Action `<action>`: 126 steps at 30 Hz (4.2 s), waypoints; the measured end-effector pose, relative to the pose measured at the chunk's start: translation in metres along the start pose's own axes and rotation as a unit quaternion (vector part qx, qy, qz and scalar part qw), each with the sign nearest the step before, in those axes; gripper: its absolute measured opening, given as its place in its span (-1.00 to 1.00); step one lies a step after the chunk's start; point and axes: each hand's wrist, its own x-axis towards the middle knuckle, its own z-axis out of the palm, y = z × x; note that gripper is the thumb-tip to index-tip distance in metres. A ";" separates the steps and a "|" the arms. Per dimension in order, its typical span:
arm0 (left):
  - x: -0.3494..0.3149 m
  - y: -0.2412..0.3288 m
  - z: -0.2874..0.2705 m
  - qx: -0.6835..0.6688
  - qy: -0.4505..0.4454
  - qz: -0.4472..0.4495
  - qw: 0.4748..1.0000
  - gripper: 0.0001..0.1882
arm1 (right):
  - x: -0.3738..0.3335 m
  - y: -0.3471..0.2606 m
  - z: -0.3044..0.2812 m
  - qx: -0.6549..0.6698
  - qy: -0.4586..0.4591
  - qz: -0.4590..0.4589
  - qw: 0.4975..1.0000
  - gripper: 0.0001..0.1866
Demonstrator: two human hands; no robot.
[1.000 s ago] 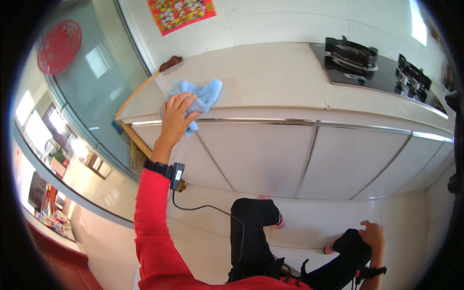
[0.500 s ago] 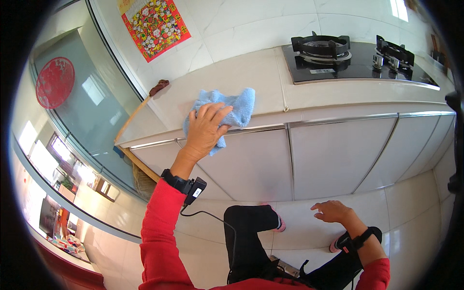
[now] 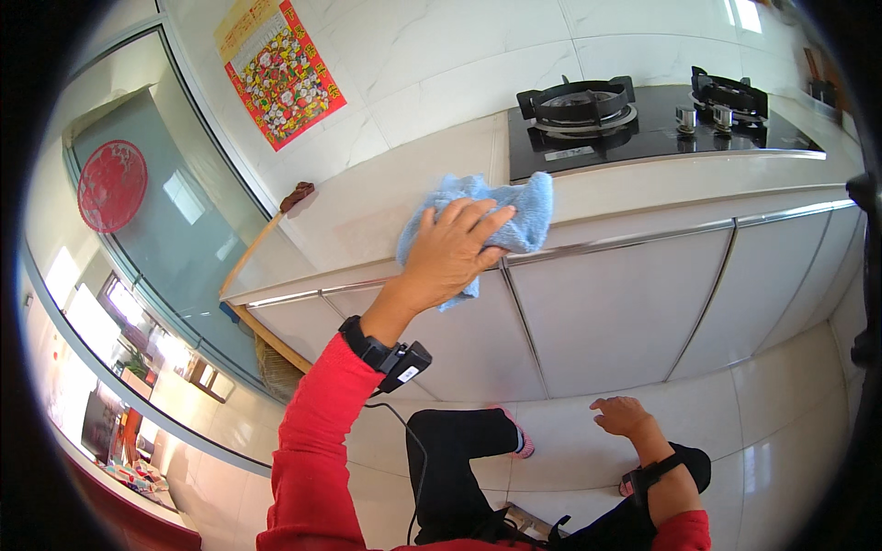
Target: The person wipes the front of white kitchen cabinets and the countertop around a gas stove using a blue cloth. They move along the counter, cleaning the cabinet doors and the surface near the burners.
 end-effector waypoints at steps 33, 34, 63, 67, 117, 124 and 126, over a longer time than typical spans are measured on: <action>0.262 0.206 0.069 -0.077 -0.046 0.121 0.989 -0.49 | 0.008 -0.009 0.008 -0.071 0.052 0.027 0.996 -0.75; 0.260 0.206 0.069 -0.065 -0.045 0.118 0.990 -0.49 | 0.009 -0.006 0.007 -0.071 0.048 0.027 0.996 -0.75; 0.082 0.072 0.043 0.009 0.083 0.072 0.994 -0.36 | 0.011 -0.002 -0.004 -0.057 -0.022 0.039 0.997 -0.59; 0.051 0.050 0.038 0.034 0.075 0.044 0.996 -0.33 | 0.017 -0.002 0.000 -0.075 -0.014 0.026 0.997 -0.60; -0.028 0.008 0.023 0.133 0.086 -0.003 0.987 -0.25 | 0.033 -0.004 0.024 -0.066 0.001 0.014 0.998 -0.67; 0.009 0.038 0.038 0.155 0.120 0.053 0.979 -0.26 | 0.036 -0.008 0.023 -0.074 -0.021 0.026 0.997 -0.61; 0.022 0.046 0.043 0.189 0.138 0.081 0.969 -0.31 | 0.037 -0.009 0.022 -0.080 -0.022 0.026 0.996 -0.62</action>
